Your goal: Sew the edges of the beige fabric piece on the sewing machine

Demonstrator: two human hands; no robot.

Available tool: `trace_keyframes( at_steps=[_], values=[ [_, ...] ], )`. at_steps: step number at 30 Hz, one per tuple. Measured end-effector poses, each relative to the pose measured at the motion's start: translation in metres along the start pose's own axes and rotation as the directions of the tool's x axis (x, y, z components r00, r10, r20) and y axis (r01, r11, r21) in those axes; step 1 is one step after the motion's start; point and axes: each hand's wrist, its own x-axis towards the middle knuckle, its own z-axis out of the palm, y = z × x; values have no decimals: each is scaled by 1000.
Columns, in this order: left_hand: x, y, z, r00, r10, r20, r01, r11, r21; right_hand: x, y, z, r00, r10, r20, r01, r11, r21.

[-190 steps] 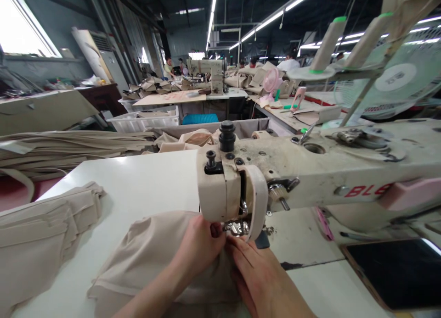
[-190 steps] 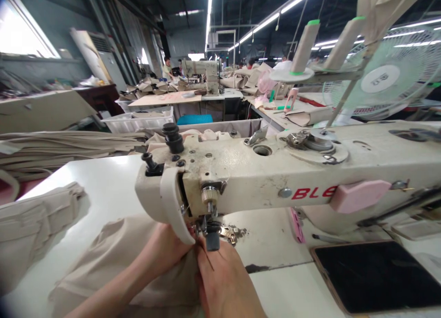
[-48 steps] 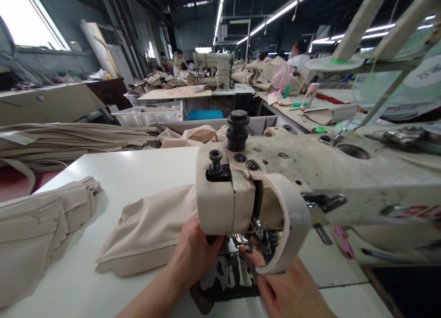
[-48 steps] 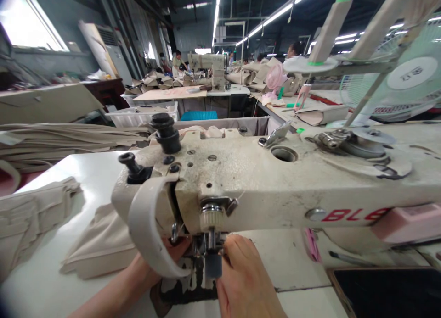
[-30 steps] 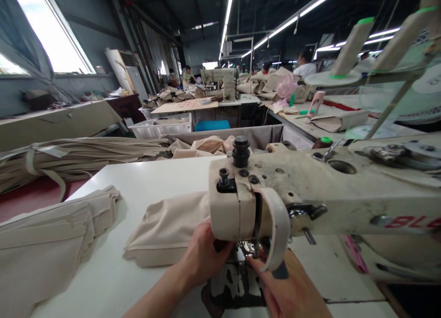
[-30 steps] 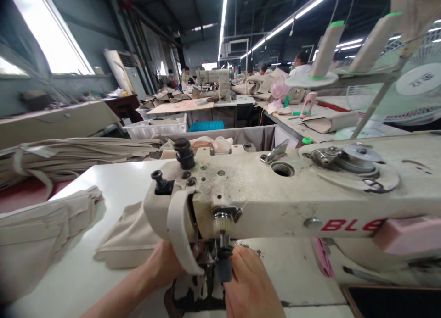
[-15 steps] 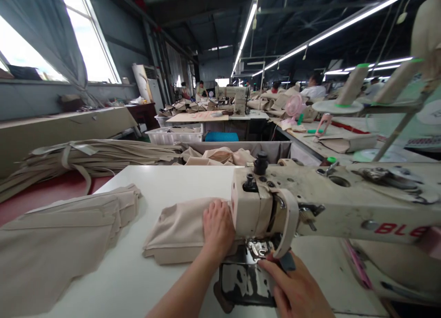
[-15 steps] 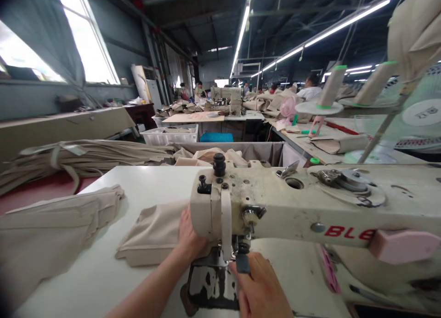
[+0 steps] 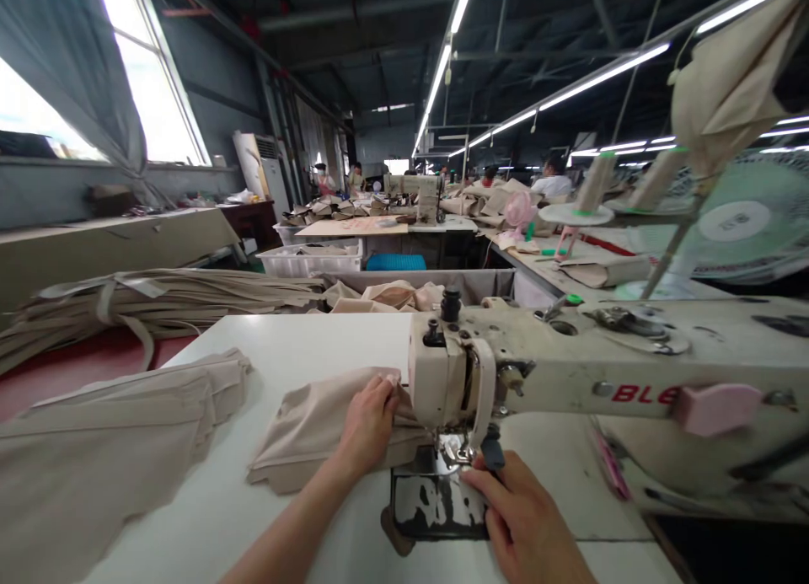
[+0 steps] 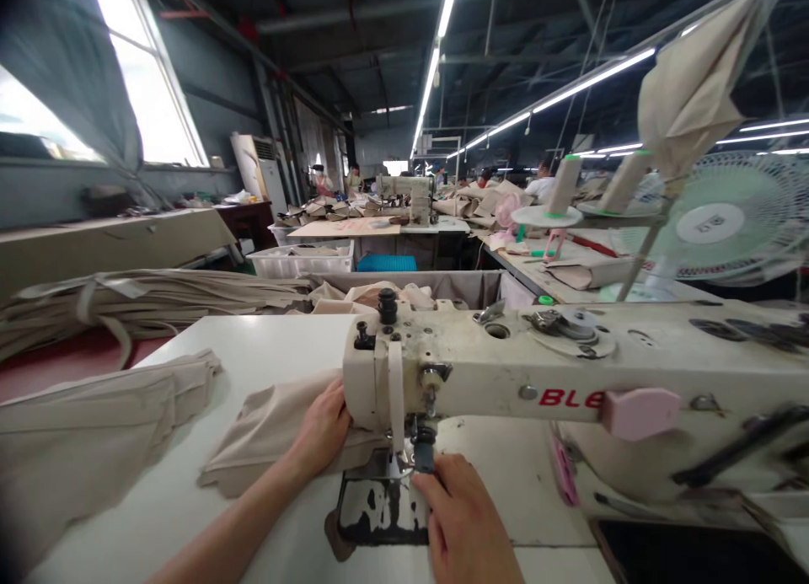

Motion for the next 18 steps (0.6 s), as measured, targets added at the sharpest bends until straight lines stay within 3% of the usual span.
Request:
trace_keyframes(
  at_steps=[3, 7, 10, 12, 15, 18],
  values=[
    [8, -12, -4, 999, -36, -1, 35, 997, 73, 1, -3, 1, 1000, 27, -6, -27, 999, 33],
    [29, -50, -31, 988, -133, -81, 143, 980, 138, 6, -3, 4, 999, 43, -28, -40, 996, 74],
    [34, -60, -45, 1000, -14, 14, 12, 996, 90, 11, 0, 4, 998, 48, -33, -46, 997, 58],
    [21, -48, -46, 989, 110, 100, -112, 994, 13, 12, 1, 1, 998, 35, -51, -31, 997, 70],
    [-21, -13, -41, 963, 232, 139, -220, 971, -95, 8, -7, -1, 997, -14, -79, 26, 989, 146],
    [-68, 23, -37, 919, 383, 88, -337, 883, -327, 1, -34, 8, 997, 54, 50, -70, 905, 419]
  ],
)
